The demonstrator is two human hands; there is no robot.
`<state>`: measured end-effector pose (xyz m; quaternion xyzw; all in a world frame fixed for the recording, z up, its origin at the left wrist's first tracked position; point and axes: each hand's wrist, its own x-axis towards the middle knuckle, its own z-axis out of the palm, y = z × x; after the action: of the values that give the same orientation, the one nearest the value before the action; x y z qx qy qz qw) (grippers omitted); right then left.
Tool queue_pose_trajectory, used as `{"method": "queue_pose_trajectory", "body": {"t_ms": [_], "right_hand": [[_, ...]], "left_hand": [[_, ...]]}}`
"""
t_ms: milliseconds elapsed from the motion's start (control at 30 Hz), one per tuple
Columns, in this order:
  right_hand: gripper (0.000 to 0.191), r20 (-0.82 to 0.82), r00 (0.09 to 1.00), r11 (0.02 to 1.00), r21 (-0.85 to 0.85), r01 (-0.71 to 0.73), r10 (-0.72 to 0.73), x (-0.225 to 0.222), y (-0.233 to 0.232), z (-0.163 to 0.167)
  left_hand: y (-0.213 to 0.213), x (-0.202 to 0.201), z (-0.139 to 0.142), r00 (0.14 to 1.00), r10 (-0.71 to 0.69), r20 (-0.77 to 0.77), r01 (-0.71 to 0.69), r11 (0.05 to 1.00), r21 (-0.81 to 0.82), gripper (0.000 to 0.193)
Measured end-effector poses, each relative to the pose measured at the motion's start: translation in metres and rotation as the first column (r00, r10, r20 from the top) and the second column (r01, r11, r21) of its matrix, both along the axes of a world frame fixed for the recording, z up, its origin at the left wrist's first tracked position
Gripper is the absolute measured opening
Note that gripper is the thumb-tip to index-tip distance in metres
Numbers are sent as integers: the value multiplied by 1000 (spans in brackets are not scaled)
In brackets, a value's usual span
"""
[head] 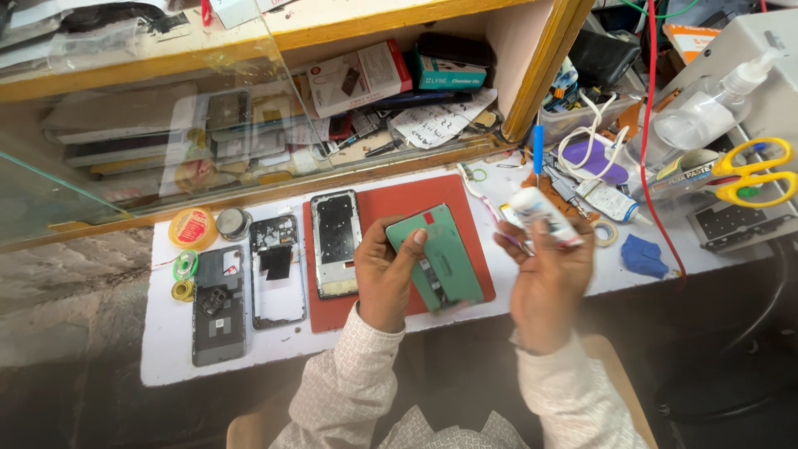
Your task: The person cuts a strip of double-sided adhesive tape with scissors, peels its backing, and applies the tape along the edges of a green phone back cover. They then press the back cover onto the phone frame and press the assembled phone together on the work mat.
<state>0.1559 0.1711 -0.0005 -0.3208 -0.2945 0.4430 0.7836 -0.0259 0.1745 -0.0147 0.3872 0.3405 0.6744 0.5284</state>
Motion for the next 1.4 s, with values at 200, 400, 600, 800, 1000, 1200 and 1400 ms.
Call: {"method": "queue_pose_trajectory", "body": {"t_ms": [200, 400, 600, 800, 1000, 1200, 1400], "right_hand": [[27, 289, 949, 991, 87, 103, -124, -39, 25, -39], [25, 522, 764, 923, 272, 273, -380, -67, 47, -57], [26, 603, 639, 876, 380, 297, -478, -71, 48, -55], [27, 628, 625, 884, 378, 275, -463, -74, 40, -47], [27, 658, 573, 869, 420, 261, -489, -70, 36, -43], [27, 667, 568, 874, 415, 254, -482, -68, 36, -42], [28, 676, 557, 874, 411, 258, -482, -68, 36, -42]], "left_hand": [[7, 10, -9, 996, 86, 35, -88, 994, 64, 15], [10, -3, -7, 988, 99, -121, -84, 989, 124, 17], [19, -39, 40, 800, 10, -601, 94, 985, 142, 18], [34, -57, 102, 423, 60, -904, 214, 963, 164, 16], [43, -61, 123, 315, -51, -948, 332, 941, 60, 18], [46, -61, 123, 236, -59, -970, 317, 948, 19, 17], [54, -61, 115, 119, 206, -971, 411, 880, 236, 11]]}}
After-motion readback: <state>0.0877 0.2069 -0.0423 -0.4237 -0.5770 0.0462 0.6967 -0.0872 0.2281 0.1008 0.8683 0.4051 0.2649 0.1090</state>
